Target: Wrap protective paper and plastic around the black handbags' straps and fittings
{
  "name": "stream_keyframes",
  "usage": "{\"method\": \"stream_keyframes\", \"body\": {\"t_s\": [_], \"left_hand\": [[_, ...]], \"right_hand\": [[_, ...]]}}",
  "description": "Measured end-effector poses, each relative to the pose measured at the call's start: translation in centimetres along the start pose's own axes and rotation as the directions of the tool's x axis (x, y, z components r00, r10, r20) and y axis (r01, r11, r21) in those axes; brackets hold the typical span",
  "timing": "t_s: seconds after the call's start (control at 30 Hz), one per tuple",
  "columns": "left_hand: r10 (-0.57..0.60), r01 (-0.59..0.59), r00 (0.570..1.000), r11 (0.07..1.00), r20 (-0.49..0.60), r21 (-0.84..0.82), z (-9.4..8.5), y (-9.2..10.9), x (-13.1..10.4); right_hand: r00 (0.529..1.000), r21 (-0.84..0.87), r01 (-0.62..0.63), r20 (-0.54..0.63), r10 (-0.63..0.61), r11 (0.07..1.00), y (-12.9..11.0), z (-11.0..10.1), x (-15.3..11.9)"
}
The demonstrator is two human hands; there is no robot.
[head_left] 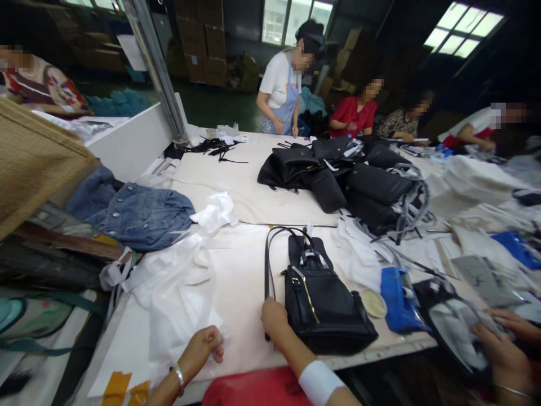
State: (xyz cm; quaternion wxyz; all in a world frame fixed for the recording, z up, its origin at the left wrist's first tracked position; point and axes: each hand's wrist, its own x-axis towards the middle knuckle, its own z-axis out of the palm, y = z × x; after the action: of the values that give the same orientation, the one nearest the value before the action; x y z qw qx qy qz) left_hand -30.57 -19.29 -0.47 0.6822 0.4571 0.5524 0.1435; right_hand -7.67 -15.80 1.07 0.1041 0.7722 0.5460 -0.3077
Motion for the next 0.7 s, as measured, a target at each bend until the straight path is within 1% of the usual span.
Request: {"method": "stream_keyframes", "body": {"t_s": [0.07,0.13,0.23,0.27,0.3,0.33,0.37,0.4,0.43,0.47,0.5,0.57,0.63,0.7], "left_hand": [[0.017,-0.017,1.000,1.000,0.008,-0.007,0.2,-0.3,0.3],[0.037,-0.037,0.999,0.999,0.004,-0.008,0.4,0.0,0.6],[0.059,-0.058,0.997,0.998,-0.042,0.018,0.5,1.5,0.7],[0.062,-0.061,0.996,0.998,-0.060,0.022,0.6,2.2,0.6],[0.062,-0.061,0.995,0.998,-0.079,0.016,0.6,2.8,0.6],[0.063,-0.064,0.994,0.998,-0.089,-0.005,0.7,3.4,0.7],[0.069,-0.072,0.994,0.997,-0.090,-0.041,0.8,4.0,0.8],[0.068,-0.075,0.994,0.994,-0.091,-0.081,0.9,4.4,0.9],[0.066,-0.075,0.994,0.991,-0.088,-0.113,1.0,4.7,1.1],[0.066,-0.077,0.995,0.986,-0.080,-0.151,1.2,5.0,1.2],[0.065,-0.077,0.995,0.979,-0.069,-0.186,1.4,5.2,1.3],[0.066,-0.075,0.997,0.966,-0.045,-0.246,1.9,5.7,1.4],[0.065,-0.072,0.997,0.958,-0.032,-0.277,2.4,6.3,1.4],[0.067,-0.072,0.997,0.956,-0.027,-0.284,2.7,6.8,1.4]], "right_hand": [[1.000,0.039,-0.005,-0.012,0.006,0.999,0.2,0.0,-0.1],[1.000,0.103,0.010,-0.003,-0.010,0.995,0.6,-0.4,-0.1],[0.996,0.226,0.075,0.039,-0.086,0.971,1.0,-1.6,-0.3],[0.990,0.339,0.107,0.048,-0.130,0.935,1.0,-2.1,-0.5],[0.983,0.503,0.129,0.049,-0.177,0.855,1.1,-2.7,-0.7],[0.975,0.688,0.132,0.038,-0.218,0.714,1.1,-3.2,-0.9],[0.970,0.848,0.115,0.017,-0.243,0.518,1.0,-3.7,-1.1],[0.968,0.948,0.085,-0.006,-0.251,0.305,0.9,-4.2,-1.3],[0.969,0.990,0.059,-0.025,-0.244,0.131,0.8,-4.6,-1.5],[0.972,0.998,0.050,-0.041,-0.232,0.031,0.6,-4.9,-1.7],[0.974,0.998,0.057,-0.061,-0.218,-0.026,0.3,-5.2,-1.8],[0.977,0.993,0.093,-0.105,-0.185,-0.071,-0.2,-5.5,-2.0],[0.980,0.990,0.126,-0.134,-0.149,-0.067,-0.7,-5.5,-2.1],[0.982,0.988,0.149,-0.153,-0.113,-0.042,-1.0,-5.3,-2.0]]}}
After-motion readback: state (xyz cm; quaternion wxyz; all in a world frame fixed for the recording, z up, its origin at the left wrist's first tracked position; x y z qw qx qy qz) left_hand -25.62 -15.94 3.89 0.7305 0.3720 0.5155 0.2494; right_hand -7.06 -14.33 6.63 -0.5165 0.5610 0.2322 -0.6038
